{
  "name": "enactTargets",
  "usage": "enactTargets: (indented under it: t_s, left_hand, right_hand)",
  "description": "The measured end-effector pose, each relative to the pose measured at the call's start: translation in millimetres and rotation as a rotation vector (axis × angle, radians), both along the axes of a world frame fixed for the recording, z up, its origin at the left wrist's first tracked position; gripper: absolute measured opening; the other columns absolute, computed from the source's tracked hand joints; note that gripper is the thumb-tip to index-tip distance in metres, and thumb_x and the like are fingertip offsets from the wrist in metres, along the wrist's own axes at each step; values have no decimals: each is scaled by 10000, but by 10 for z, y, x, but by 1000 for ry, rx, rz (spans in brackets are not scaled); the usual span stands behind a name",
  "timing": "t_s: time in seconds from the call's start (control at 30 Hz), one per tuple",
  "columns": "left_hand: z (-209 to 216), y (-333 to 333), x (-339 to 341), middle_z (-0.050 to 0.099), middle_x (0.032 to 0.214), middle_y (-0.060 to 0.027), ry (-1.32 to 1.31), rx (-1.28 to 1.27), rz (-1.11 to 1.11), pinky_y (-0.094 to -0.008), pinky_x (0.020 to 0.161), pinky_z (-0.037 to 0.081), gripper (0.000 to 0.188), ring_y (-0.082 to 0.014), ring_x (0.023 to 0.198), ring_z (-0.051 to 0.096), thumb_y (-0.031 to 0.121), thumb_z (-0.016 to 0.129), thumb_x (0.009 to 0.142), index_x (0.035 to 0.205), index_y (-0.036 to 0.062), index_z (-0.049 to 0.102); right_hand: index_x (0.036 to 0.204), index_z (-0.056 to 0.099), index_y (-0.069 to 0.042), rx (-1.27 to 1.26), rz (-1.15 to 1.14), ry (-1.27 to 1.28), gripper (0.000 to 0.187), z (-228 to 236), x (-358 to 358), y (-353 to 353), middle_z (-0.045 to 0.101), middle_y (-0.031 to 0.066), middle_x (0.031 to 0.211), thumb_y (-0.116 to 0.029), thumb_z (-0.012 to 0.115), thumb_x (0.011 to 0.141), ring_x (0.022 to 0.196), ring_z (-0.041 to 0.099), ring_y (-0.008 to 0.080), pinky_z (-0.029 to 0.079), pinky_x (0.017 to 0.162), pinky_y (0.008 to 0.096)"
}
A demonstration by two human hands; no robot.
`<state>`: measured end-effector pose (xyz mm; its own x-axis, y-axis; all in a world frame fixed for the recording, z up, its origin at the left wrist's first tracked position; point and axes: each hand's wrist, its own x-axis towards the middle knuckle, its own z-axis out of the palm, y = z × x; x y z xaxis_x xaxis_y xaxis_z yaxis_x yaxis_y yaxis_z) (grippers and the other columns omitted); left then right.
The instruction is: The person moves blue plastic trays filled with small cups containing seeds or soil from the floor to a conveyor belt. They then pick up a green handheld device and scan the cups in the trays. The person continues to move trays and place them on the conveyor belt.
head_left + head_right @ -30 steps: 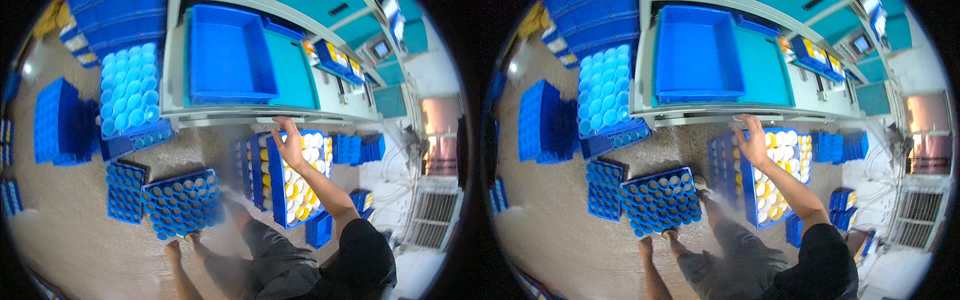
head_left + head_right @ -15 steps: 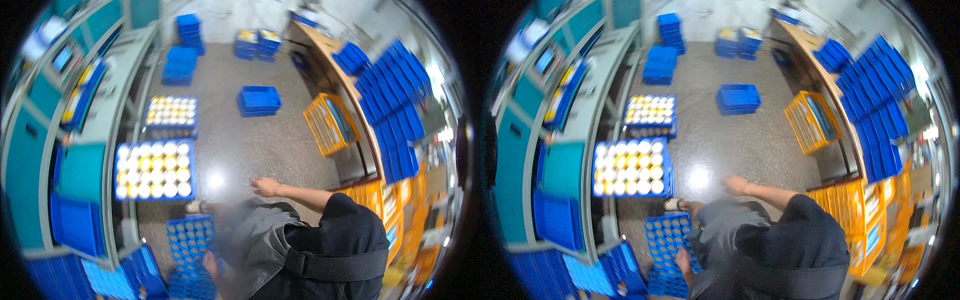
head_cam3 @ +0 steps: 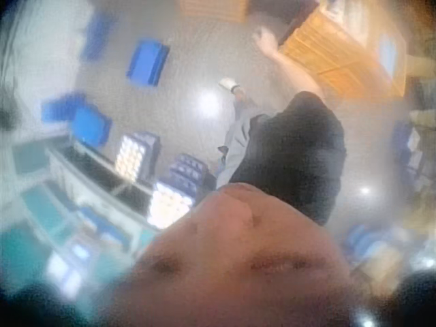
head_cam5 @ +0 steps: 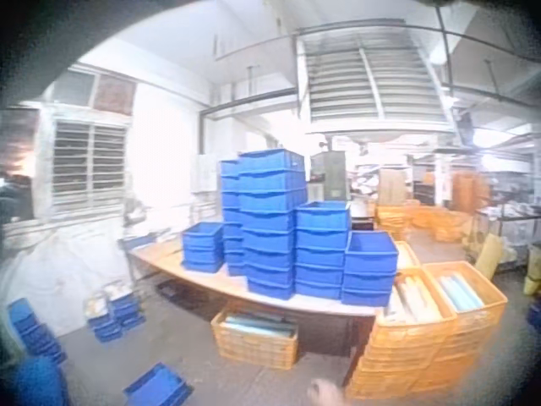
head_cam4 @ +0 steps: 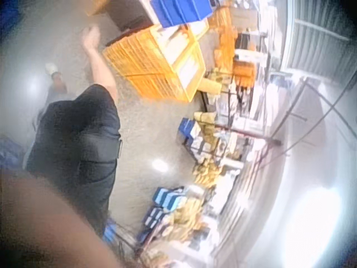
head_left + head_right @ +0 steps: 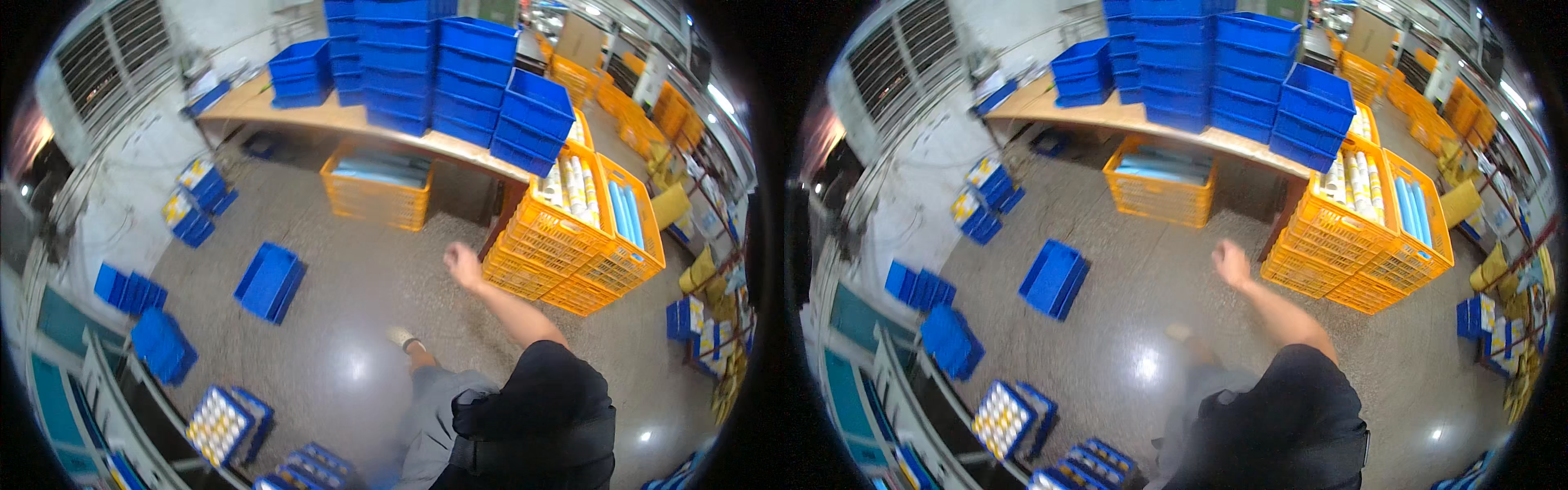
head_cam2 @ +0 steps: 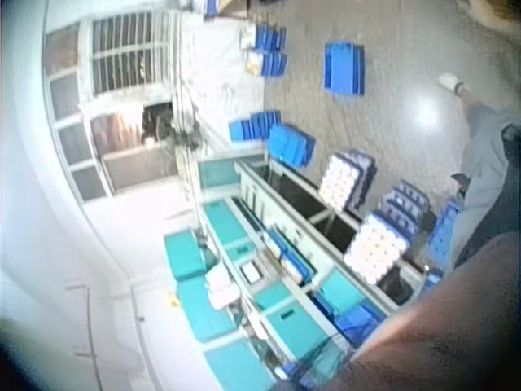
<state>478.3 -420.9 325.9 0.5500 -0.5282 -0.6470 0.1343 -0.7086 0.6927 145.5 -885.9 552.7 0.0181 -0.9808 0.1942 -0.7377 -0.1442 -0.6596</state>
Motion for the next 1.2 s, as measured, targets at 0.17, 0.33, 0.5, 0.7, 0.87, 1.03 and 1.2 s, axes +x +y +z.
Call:
enactTargets:
  t_s: [0.17,0.33,0.5,0.7,0.87,1.03,1.2]
  left_hand:
    - [-206,-1491,340,690,1008,-155,-51,146,-195,-392,775,525,321,-227,885,656,283,538,935,1042,5,660]
    - [96,-1342,368,689,1032,-158,-357,418,-1056,-399,803,532,344,-225,929,667,297,529,931,1062,4,651]
    - [368,-1723,435,687,736,-171,-183,355,3,-386,638,524,227,-246,707,680,192,574,831,778,2,686]
    - [730,-2556,614,718,857,-166,-221,371,182,-362,689,545,266,-207,756,698,195,660,802,958,-12,718]
    - [617,-2752,689,717,952,-143,-48,343,215,-434,828,525,364,-338,892,675,377,613,820,994,79,730]
    - [30,-2610,884,724,881,-113,-310,262,-215,-355,790,533,295,-237,859,689,338,687,802,948,86,736]
    - [144,-2499,1475,705,984,-126,-149,145,-20,-376,810,536,311,-253,859,682,302,648,844,1021,53,699]
  right_hand:
    - [1128,614,-47,-606,-433,286,341,1254,-1243,-2757,613,212,1135,-173,658,815,1066,569,387,462,919,450]
    - [1212,574,-34,-695,-546,740,531,1983,-2748,-4321,618,190,1149,-299,733,780,1113,557,381,452,944,456]
    - [1318,514,1,-47,-284,936,679,2126,-3847,-5176,605,241,1219,-422,710,824,1126,568,407,452,941,464]
    - [1221,570,65,-181,-227,404,540,2954,-4686,-5071,664,232,1097,-359,660,898,954,637,342,494,879,402]
    - [1214,575,66,-359,-367,284,531,2927,-3555,-4438,660,228,1104,-336,680,883,953,633,332,494,883,400]
    - [1206,579,67,-373,-374,129,523,2602,-1894,-3537,656,223,1112,-312,700,868,953,629,322,493,886,397]
    - [1199,584,68,-328,-331,-18,516,2260,-522,-2683,651,219,1120,-289,720,853,953,624,311,492,890,395]
